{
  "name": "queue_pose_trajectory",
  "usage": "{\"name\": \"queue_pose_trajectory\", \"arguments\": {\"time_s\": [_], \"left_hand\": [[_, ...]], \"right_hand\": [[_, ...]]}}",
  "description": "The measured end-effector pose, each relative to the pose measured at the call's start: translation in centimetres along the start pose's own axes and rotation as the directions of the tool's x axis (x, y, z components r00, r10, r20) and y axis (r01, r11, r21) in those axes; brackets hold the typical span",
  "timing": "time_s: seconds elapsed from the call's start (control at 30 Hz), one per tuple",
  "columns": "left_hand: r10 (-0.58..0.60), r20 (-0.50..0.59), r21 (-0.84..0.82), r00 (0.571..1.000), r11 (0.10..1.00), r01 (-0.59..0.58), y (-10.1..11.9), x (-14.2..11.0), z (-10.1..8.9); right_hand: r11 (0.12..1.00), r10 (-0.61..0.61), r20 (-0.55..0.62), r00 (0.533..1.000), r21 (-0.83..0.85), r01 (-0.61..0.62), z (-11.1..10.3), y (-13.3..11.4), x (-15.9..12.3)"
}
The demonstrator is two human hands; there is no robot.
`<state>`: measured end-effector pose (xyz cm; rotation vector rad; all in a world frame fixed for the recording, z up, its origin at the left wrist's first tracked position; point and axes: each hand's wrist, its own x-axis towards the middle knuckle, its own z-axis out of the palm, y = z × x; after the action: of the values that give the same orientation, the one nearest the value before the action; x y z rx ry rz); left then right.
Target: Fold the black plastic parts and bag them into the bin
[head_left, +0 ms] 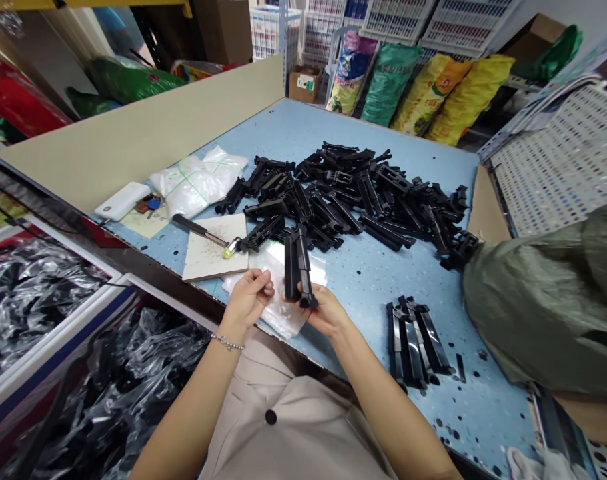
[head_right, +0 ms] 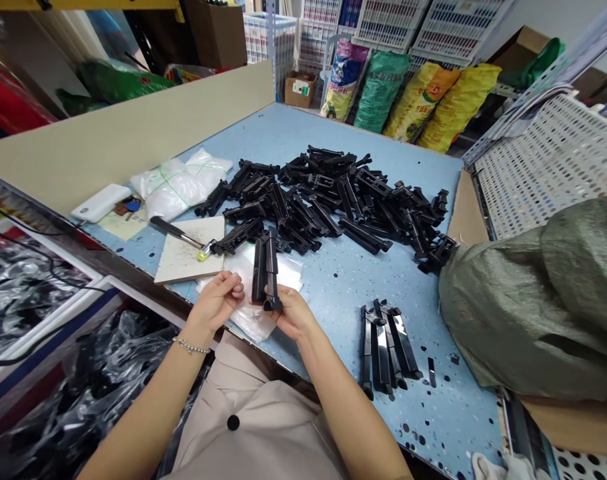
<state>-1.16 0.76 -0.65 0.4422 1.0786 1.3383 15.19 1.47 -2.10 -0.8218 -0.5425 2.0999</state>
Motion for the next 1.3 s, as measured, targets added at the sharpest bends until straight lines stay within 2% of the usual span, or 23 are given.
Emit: {"name": "queue_pose_trajectory", "arguments": {"time_s": [0.1, 0.27, 0.47, 0.53, 0.57, 0.6, 0.67, 0.73, 0.77, 0.83, 0.9, 0.97, 1.07, 1.13, 1.2, 1.27, 1.3], "left_hand": [[0.022, -0.037, 0.029, 0.999, 0.999, -0.021, 0.7, -0.2, -0.6], [-0.028, 0.0, 0.282, 1.0, 0.959, 0.027, 0.7, -0.5, -0.5], [0.012, 0.012, 0.228, 1.0, 0.974, -0.014, 0.4, -0.2, -0.8], [0.07, 0.002, 0.232, 0.998, 0.97, -0.068, 0.5, -0.4, -1.2], [0.136, 0.008, 0.279, 0.991, 0.951, -0.132, 0.6, -0.5, -1.4], [0.22, 0.039, 0.363, 0.975, 0.906, -0.219, 0.7, -0.7, -1.7], [0.367, 0.19, 0.581, 0.911, 0.705, -0.405, 1.1, -1.0, -2.1], [0.392, 0.343, 0.73, 0.854, 0.46, -0.505, 1.6, -1.2, -2.4], [0.384, 0.377, 0.768, 0.843, 0.379, -0.516, 1.9, -1.2, -2.5], [0.402, 0.364, 0.805, 0.841, 0.319, -0.501, 2.4, -1.2, -2.7], [0.435, 0.338, 0.804, 0.835, 0.328, -0.496, 2.8, -1.0, -2.9], [0.442, 0.363, 0.802, 0.82, 0.3, -0.516, 3.1, -0.9, -3.0], [0.41, 0.43, 0.824, 0.804, 0.187, -0.536, 3.3, -1.0, -3.1], [0.411, 0.422, 0.831, 0.808, 0.182, -0.526, 3.3, -1.2, -2.9], [0.411, 0.384, 0.826, 0.827, 0.246, -0.506, 3.2, -1.2, -2.6], [0.397, 0.349, 0.808, 0.849, 0.331, -0.488, 2.9, -1.0, -2.4], [0.391, 0.338, 0.791, 0.856, 0.376, -0.483, 2.7, -0.8, -2.3]], "right_hand": [[0.999, 0.035, -0.012, 0.999, 0.03, -0.035, -0.3, -0.4, 0.0], [0.997, 0.072, -0.003, 0.997, 0.027, -0.071, 0.1, -0.4, 0.0], [0.996, 0.075, -0.032, 0.997, 0.044, -0.073, -0.1, 0.0, 0.1], [0.996, 0.062, -0.073, 0.995, 0.062, -0.058, -0.5, 0.0, 0.1], [0.997, 0.048, -0.099, 0.994, 0.073, -0.04, -0.7, 0.0, 0.1], [0.996, 0.029, -0.125, 0.992, 0.082, -0.019, -0.9, 0.0, 0.1], [0.996, -0.004, -0.16, 0.987, 0.083, 0.017, -1.1, 0.0, 0.1], [0.998, -0.015, -0.166, 0.986, 0.052, 0.024, -1.2, 0.0, 0.1], [0.999, -0.016, -0.168, 0.986, 0.03, 0.021, -1.2, 0.0, 0.0], [1.0, -0.03, -0.191, 0.981, -0.014, 0.028, -1.1, 0.1, 0.0], [0.998, -0.059, -0.221, 0.973, -0.042, 0.051, -1.0, 0.2, -0.1], [0.996, -0.075, -0.227, 0.971, -0.061, 0.063, -0.9, 0.3, 0.0], [0.994, -0.07, -0.214, 0.974, -0.098, 0.05, -0.6, 0.1, 0.0], [0.989, -0.102, -0.241, 0.965, -0.125, 0.073, -0.3, -0.3, -0.4], [0.985, -0.144, -0.247, 0.958, -0.127, 0.115, 0.1, -1.1, -1.3], [0.992, -0.101, -0.156, 0.983, -0.096, 0.086, 0.3, -1.8, -2.7], [0.997, -0.028, -0.075, 0.997, -0.079, 0.022, 0.4, -2.0, -3.5]]}}
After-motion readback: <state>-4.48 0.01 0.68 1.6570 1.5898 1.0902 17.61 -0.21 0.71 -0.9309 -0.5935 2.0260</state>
